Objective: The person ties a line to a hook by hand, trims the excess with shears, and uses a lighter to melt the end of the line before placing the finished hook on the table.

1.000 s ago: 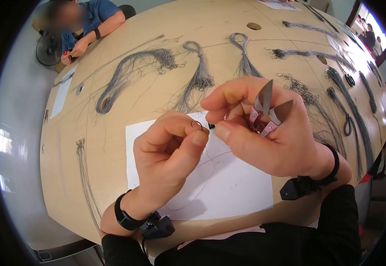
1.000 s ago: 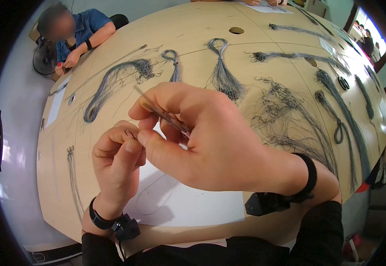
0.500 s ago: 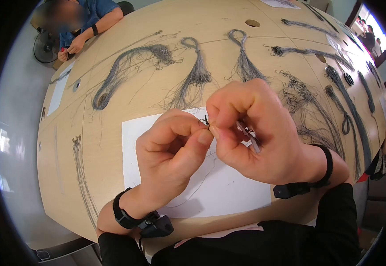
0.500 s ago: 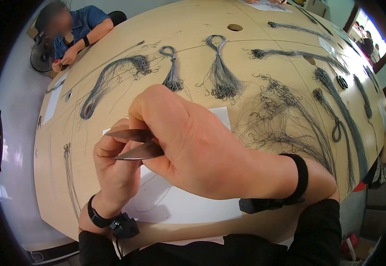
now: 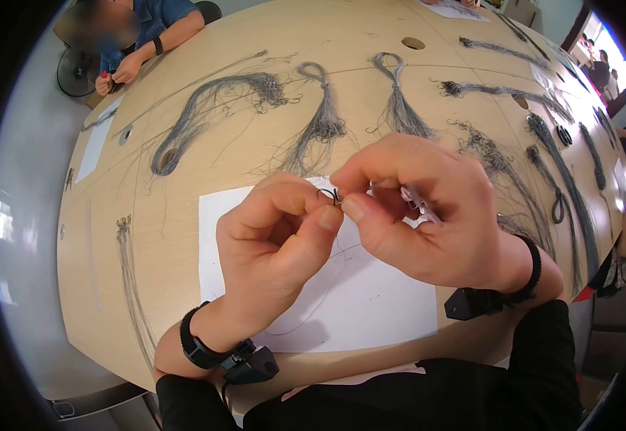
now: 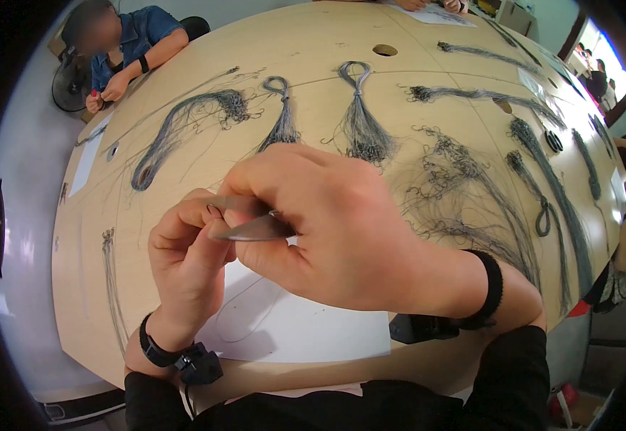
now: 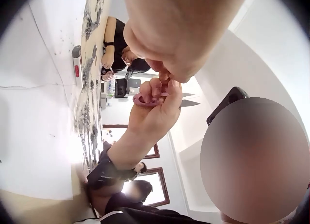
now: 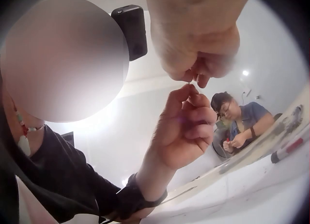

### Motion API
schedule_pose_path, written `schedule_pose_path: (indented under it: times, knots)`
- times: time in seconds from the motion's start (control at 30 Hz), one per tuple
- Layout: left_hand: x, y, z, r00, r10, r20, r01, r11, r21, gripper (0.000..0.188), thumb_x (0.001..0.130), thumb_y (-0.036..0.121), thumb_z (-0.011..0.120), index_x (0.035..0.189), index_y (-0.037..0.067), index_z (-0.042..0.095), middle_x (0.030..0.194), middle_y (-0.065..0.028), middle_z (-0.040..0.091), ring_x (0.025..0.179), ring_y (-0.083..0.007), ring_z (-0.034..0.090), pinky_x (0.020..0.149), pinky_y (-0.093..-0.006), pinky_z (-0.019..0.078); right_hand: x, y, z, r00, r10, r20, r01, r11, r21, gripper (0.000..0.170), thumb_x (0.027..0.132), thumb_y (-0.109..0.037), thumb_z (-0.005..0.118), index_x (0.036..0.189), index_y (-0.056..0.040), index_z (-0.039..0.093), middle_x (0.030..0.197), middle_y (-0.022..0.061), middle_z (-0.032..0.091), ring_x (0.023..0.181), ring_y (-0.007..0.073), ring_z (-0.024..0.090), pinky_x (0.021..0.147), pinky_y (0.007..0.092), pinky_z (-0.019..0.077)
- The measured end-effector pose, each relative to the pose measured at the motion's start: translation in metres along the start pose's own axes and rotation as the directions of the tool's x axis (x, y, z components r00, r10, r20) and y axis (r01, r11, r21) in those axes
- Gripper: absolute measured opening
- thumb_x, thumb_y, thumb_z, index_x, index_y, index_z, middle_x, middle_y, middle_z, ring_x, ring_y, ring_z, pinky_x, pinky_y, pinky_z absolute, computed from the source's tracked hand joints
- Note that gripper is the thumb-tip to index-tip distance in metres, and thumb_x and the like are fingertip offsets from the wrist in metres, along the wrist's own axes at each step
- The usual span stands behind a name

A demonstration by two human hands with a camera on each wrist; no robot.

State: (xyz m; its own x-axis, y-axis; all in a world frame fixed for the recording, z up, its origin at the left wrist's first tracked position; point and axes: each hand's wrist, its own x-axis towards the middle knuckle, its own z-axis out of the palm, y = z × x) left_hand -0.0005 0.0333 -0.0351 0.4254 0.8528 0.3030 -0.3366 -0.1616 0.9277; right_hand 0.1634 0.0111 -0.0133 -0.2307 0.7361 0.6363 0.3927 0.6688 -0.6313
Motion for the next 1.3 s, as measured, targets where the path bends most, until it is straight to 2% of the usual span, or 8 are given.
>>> schedule_pose_path:
  times: [0.17,0.43,0.5,0.57,0.7,1.0,1.23,1.3]
  knots:
    - [0.000,-0.002,0.001,1.000,0.026,-0.010,-0.024,0.990,0.136,0.004,0.073,-0.002,0.057,0.074,0.000,0.054,0.078,-0.0030,0.051,0.061,-0.0049,0.044,0.053,-0.0169,0.0337,-0.001,0.001,0.004,0.999,0.010,0.032,-0.010,1.000,-0.016,0.014,0.066,0.002,0.052,0.078,-0.0033,0.048,0.067,0.0028,0.049,0.050,0.0089,0.043,0.044,0.0201,0.0363]
    - [-0.003,-0.007,0.002,0.998,0.057,0.024,-0.059,0.993,0.098,0.004,0.073,-0.002,0.057,0.075,0.000,0.054,0.077,-0.0032,0.051,0.064,-0.0058,0.044,0.054,-0.0181,0.0341,-0.003,0.002,0.008,0.999,-0.041,0.023,0.042,0.999,-0.018,0.016,0.064,0.001,0.049,0.078,-0.0049,0.044,0.066,0.0033,0.045,0.052,0.0129,0.042,0.045,0.0229,0.0349]
    - [-0.004,-0.005,0.002,0.998,0.046,0.041,-0.050,0.993,0.108,0.004,0.073,-0.002,0.056,0.076,0.000,0.054,0.077,-0.0035,0.051,0.065,-0.0061,0.045,0.055,-0.0186,0.0349,-0.004,0.000,0.005,0.988,0.125,0.085,-0.135,0.983,0.127,0.014,0.066,0.001,0.047,0.079,-0.0051,0.045,0.068,0.0020,0.046,0.056,0.0100,0.042,0.050,0.0205,0.0352]
    - [-0.004,-0.001,0.005,0.999,-0.005,-0.032,0.003,0.999,-0.052,0.005,0.074,-0.003,0.055,0.078,-0.001,0.055,0.078,-0.0044,0.052,0.066,-0.0067,0.046,0.056,-0.0192,0.0364,-0.004,0.000,0.001,0.979,0.171,0.110,-0.188,0.967,0.175,0.014,0.068,0.001,0.046,0.081,-0.0049,0.045,0.070,0.0011,0.047,0.059,0.0087,0.042,0.053,0.0196,0.0352]
    - [-0.001,0.001,0.001,1.000,0.028,-0.014,-0.029,0.998,-0.051,0.005,0.076,-0.003,0.053,0.080,-0.001,0.055,0.079,-0.0049,0.052,0.067,-0.0070,0.047,0.056,-0.0194,0.0373,0.002,-0.008,-0.005,0.925,0.342,0.165,-0.376,0.886,0.273,0.015,0.072,0.000,0.045,0.087,-0.0038,0.045,0.078,0.0009,0.047,0.066,0.0069,0.041,0.061,0.0190,0.0356]
    - [-0.004,0.007,0.003,0.997,-0.059,-0.056,0.051,0.989,-0.141,0.003,0.079,0.001,0.053,0.082,0.000,0.054,0.076,-0.0020,0.053,0.065,-0.0053,0.045,0.055,-0.0183,0.0362,0.004,-0.010,-0.013,0.948,0.223,0.226,-0.270,0.941,0.205,0.034,0.078,-0.002,0.046,0.111,0.0038,0.043,0.080,0.0023,0.048,0.073,0.0057,0.044,0.063,0.0171,0.0361]
    - [-0.001,-0.004,0.001,1.000,0.016,0.023,-0.017,0.999,0.042,0.003,0.076,-0.001,0.055,0.078,-0.001,0.054,0.077,-0.0025,0.052,0.063,-0.0049,0.045,0.053,-0.0174,0.0355,0.003,-0.012,-0.008,0.903,0.384,0.193,-0.427,0.856,0.292,0.017,0.078,-0.006,0.051,0.092,0.0026,0.054,0.069,-0.0002,0.051,0.060,0.0044,0.044,0.055,0.0170,0.0362]
    - [-0.001,-0.004,0.001,0.998,0.039,0.051,-0.045,0.993,0.110,0.003,0.075,-0.002,0.056,0.078,-0.001,0.054,0.077,-0.0026,0.052,0.063,-0.0048,0.046,0.054,-0.0174,0.0356,0.003,-0.008,-0.006,0.958,0.245,0.147,-0.266,0.954,0.140,0.010,0.078,-0.007,0.053,0.085,0.0008,0.053,0.068,-0.0016,0.051,0.059,0.0029,0.042,0.052,0.0167,0.0346]
